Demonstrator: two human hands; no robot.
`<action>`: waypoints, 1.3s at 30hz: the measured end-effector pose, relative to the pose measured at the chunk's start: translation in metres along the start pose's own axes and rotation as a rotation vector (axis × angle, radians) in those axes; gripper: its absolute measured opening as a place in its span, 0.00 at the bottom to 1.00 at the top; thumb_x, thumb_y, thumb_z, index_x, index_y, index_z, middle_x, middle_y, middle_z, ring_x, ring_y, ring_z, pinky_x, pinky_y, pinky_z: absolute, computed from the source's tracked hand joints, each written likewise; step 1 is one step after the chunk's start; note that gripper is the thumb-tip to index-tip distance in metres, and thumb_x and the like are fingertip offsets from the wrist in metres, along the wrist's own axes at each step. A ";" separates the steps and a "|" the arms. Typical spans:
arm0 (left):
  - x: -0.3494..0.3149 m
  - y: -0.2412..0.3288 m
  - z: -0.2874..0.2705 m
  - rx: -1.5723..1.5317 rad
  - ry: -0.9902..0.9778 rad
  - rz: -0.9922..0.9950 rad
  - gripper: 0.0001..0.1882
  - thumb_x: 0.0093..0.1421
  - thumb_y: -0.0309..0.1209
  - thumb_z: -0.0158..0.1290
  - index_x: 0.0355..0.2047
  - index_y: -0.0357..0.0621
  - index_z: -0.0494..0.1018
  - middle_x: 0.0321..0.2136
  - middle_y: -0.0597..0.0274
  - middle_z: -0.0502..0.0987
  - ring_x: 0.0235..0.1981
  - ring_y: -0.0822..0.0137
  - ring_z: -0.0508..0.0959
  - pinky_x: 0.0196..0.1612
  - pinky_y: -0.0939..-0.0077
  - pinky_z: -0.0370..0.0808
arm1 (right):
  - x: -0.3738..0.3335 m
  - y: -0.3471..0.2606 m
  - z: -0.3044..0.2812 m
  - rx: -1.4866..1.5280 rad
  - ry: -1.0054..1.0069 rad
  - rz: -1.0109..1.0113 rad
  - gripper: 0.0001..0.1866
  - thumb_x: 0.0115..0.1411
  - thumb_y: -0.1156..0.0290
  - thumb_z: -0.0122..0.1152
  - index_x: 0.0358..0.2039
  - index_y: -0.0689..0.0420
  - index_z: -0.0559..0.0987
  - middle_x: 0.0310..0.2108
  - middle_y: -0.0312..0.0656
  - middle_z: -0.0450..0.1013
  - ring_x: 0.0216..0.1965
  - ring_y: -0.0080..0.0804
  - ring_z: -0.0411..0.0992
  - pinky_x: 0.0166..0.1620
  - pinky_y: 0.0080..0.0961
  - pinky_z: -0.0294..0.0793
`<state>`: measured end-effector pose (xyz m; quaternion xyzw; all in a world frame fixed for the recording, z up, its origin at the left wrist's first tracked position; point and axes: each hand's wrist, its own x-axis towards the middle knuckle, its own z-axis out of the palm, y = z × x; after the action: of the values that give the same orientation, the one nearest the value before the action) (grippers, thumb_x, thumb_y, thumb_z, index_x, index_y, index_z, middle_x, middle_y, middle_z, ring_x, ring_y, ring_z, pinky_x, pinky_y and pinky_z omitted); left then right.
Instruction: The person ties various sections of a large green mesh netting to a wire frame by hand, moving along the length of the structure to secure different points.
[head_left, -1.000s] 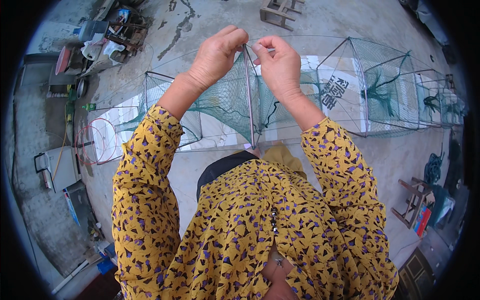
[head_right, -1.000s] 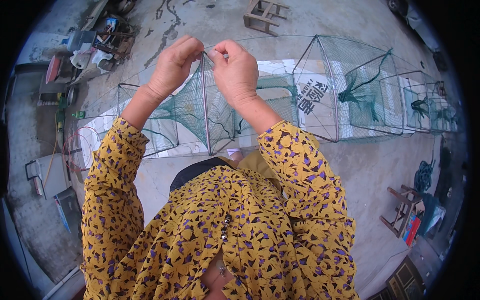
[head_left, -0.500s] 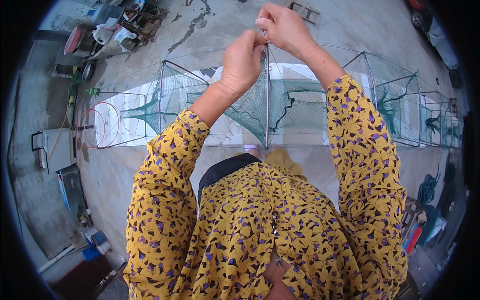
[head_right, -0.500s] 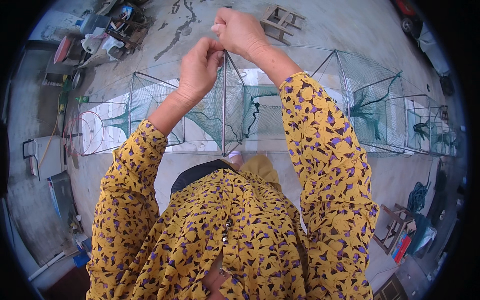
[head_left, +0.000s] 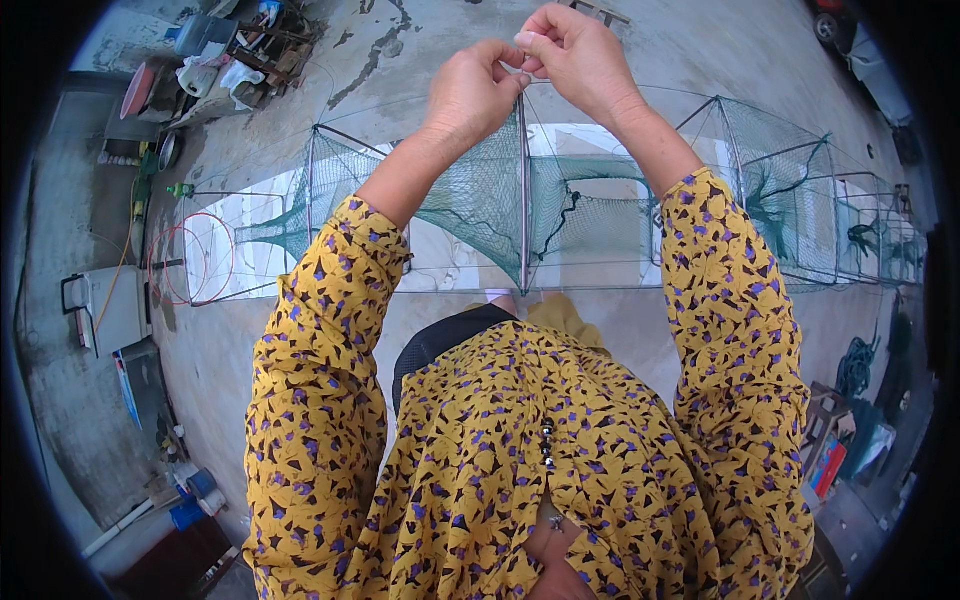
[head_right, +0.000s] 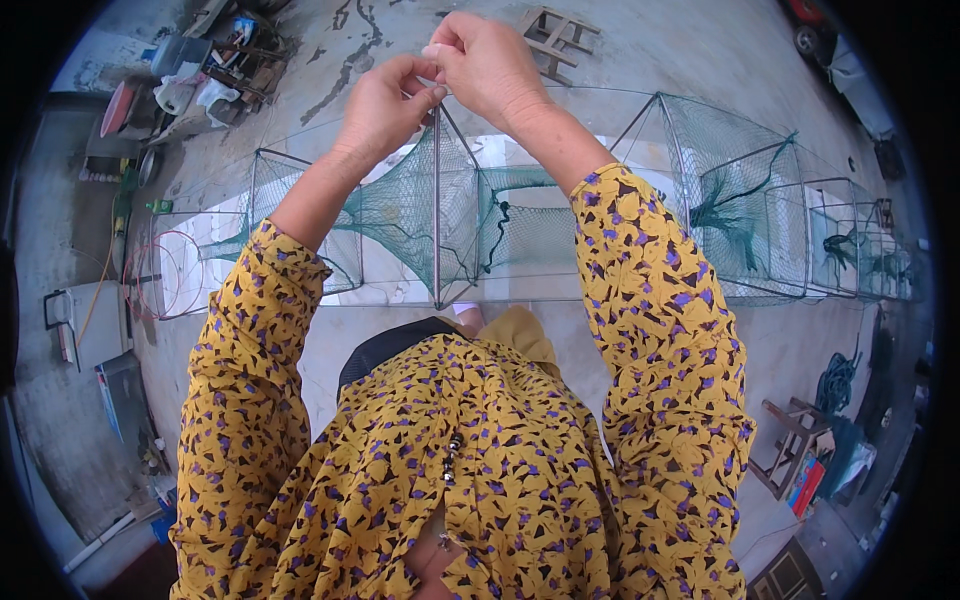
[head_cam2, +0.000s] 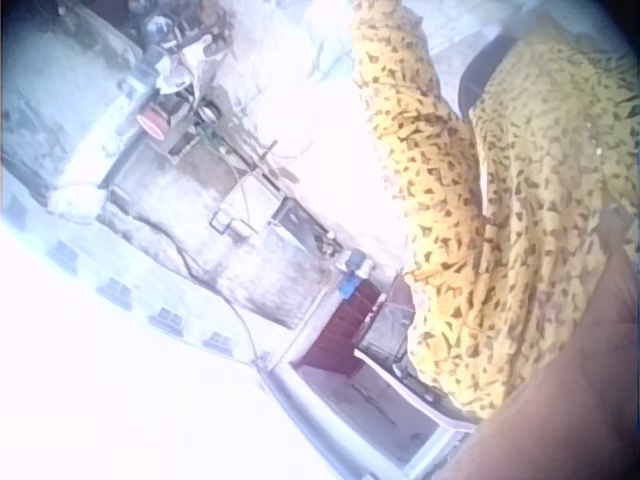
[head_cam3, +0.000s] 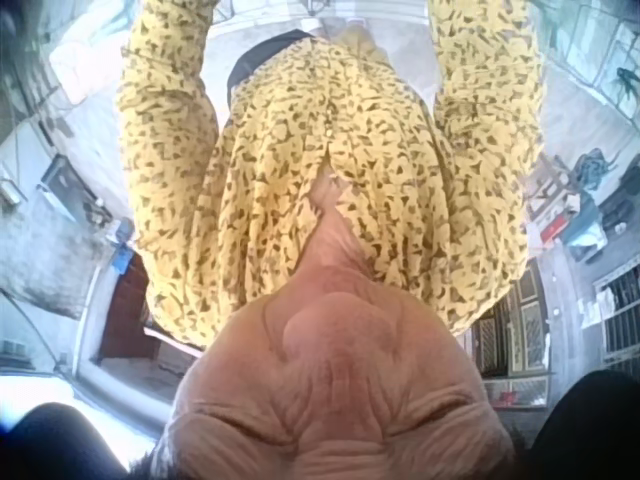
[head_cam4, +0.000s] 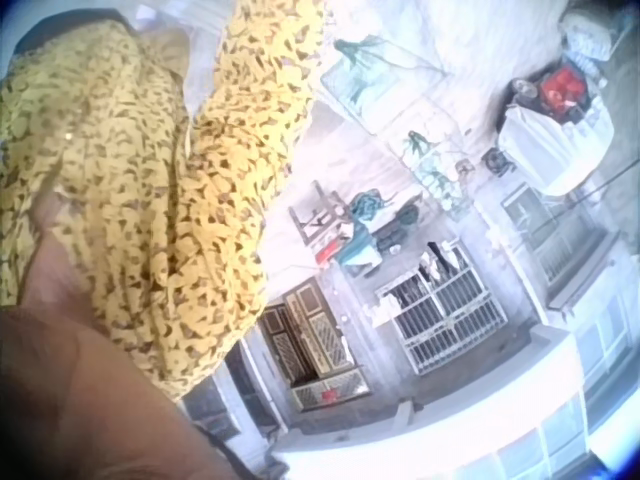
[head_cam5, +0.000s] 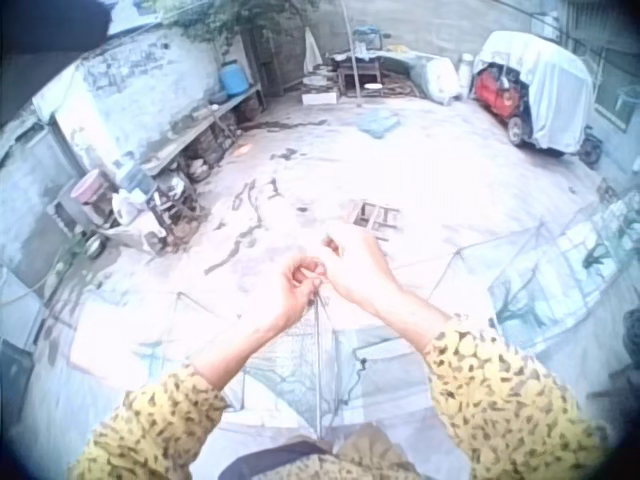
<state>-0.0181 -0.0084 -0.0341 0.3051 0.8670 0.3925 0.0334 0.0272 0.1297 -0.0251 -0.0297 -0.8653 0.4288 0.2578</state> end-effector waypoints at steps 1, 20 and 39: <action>0.002 0.003 -0.002 0.027 -0.087 0.043 0.08 0.54 0.29 0.54 0.33 0.41 0.72 0.21 0.65 0.76 0.21 0.75 0.75 0.26 0.80 0.72 | -0.008 0.001 -0.004 -0.005 0.009 0.007 0.08 0.53 0.67 0.58 0.26 0.58 0.74 0.20 0.38 0.73 0.21 0.28 0.71 0.28 0.24 0.70; 0.001 0.008 -0.032 0.368 -0.434 0.653 0.09 0.49 0.19 0.46 0.31 0.43 0.68 0.28 0.53 0.70 0.32 0.51 0.74 0.33 0.64 0.71 | -0.058 0.005 0.015 0.974 -0.213 1.088 0.05 0.57 0.69 0.55 0.31 0.57 0.74 0.28 0.34 0.73 0.27 0.18 0.70 0.26 0.14 0.68; -0.002 0.010 -0.036 0.283 -0.387 0.658 0.03 0.52 0.24 0.47 0.29 0.42 0.67 0.27 0.53 0.69 0.30 0.49 0.73 0.32 0.62 0.71 | -0.063 -0.004 0.015 0.572 -0.234 0.685 0.11 0.59 0.66 0.52 0.36 0.60 0.74 0.29 0.36 0.73 0.24 0.19 0.66 0.21 0.17 0.66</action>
<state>-0.0221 -0.0275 -0.0025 0.6362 0.7461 0.1945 0.0263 0.0750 0.0993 -0.0562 -0.1930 -0.6758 0.7114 -0.0003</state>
